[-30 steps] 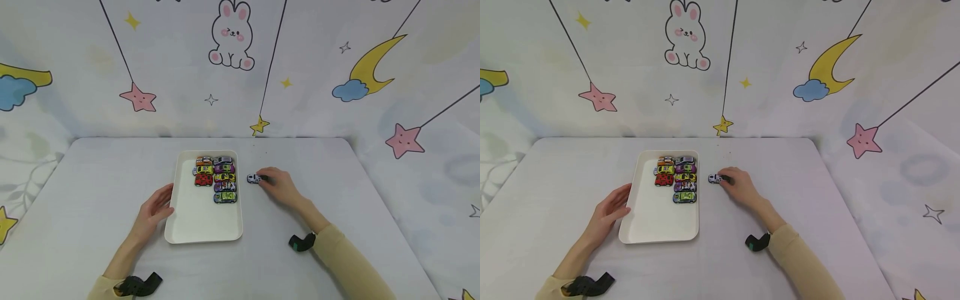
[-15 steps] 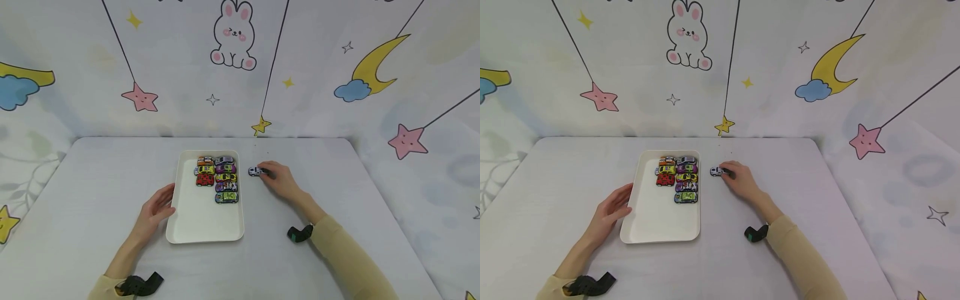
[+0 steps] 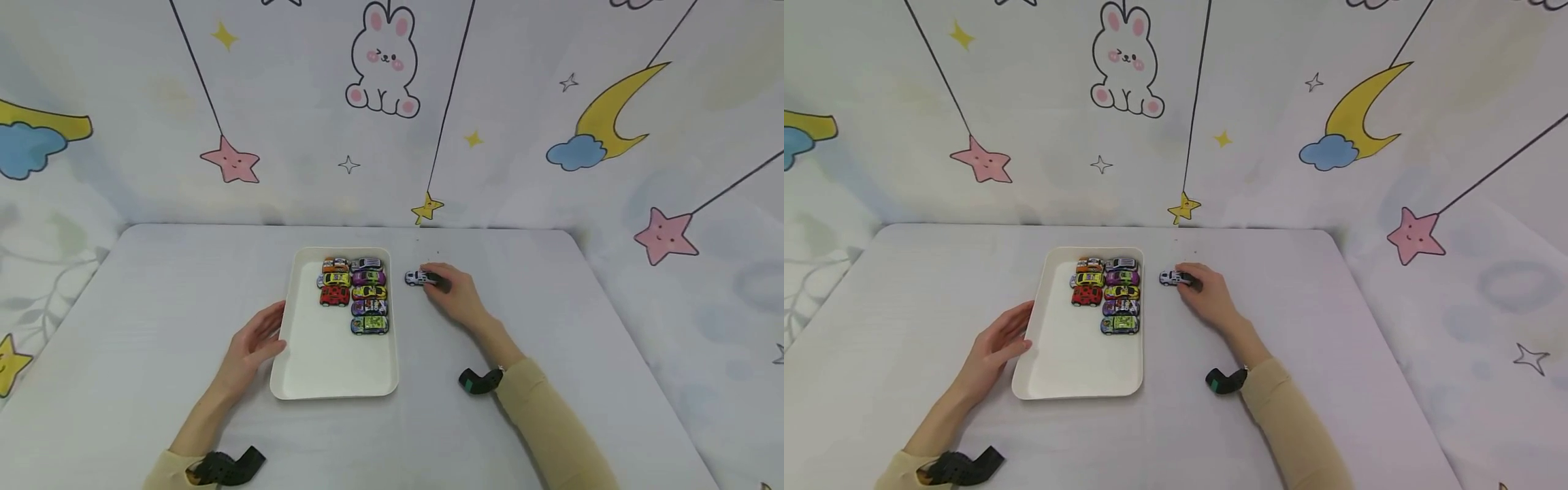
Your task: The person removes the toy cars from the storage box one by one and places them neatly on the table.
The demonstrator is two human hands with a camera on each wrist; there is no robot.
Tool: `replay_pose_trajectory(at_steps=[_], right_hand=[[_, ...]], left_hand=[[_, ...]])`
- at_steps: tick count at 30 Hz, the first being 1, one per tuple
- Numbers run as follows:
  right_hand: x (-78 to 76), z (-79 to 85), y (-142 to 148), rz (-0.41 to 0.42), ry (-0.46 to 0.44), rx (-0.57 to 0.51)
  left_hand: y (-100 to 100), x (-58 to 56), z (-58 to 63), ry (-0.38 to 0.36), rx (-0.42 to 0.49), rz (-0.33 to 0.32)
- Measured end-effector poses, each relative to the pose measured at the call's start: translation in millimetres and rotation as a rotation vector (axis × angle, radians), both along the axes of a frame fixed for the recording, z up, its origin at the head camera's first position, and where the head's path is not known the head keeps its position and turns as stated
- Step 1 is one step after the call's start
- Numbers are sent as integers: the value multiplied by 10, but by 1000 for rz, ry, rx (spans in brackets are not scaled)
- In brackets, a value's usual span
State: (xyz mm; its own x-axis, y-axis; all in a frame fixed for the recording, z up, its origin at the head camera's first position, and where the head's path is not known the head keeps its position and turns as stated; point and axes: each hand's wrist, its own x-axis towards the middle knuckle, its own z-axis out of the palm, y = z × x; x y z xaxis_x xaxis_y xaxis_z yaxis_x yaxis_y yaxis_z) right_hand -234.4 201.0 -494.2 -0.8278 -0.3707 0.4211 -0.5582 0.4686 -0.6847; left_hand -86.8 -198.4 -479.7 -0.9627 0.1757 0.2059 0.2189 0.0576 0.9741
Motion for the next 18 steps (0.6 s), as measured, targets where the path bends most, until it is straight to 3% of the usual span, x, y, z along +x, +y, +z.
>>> replay_pose_trajectory(at_steps=[9,14,18], right_hand=[[95,55,-39,-73,76,-94],[215,193,-228,3,130,-138],[339,269,-387,98,130,-99]], left_hand=[[-20,-2,-2,1,-23,3],[-19,-5,-7,1,-32,5],[-8,-8,-9,-2,-28,2]])
